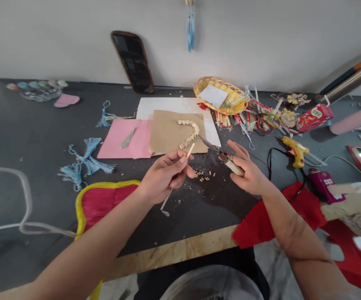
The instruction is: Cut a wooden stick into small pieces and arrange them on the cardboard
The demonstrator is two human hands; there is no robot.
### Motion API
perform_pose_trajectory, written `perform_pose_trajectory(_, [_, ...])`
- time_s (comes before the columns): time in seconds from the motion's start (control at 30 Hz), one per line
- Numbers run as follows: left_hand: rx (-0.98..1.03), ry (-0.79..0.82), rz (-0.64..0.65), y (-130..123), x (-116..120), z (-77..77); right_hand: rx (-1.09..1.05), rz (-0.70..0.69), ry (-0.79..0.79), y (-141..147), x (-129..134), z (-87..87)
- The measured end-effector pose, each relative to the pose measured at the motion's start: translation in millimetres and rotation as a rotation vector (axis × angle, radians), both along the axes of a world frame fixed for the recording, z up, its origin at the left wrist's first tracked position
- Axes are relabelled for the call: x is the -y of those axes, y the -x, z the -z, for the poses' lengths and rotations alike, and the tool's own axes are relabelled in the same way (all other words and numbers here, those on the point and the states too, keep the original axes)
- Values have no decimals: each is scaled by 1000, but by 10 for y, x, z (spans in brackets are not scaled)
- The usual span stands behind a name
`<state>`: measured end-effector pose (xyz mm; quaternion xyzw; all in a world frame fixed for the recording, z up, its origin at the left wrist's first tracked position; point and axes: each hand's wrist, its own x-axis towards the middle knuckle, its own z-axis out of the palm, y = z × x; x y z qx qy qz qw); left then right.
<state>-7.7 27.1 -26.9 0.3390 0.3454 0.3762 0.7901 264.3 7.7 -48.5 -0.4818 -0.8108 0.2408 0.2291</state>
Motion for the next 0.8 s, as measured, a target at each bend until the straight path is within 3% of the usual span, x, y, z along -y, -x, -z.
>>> perform_pose_trajectory(0.27, [-27, -37, -12, -9, -7, 12, -3, -54, 24, 27, 6, -86])
perform_pose_trajectory(0.47, [-27, -49, -62, -12, -18, 3, -32, 22, -26, 21, 8, -78])
perform_pose_trajectory(0.8, [-15, -46, -43, -10, -10, 23, 8, -62, -35, 19, -17, -85])
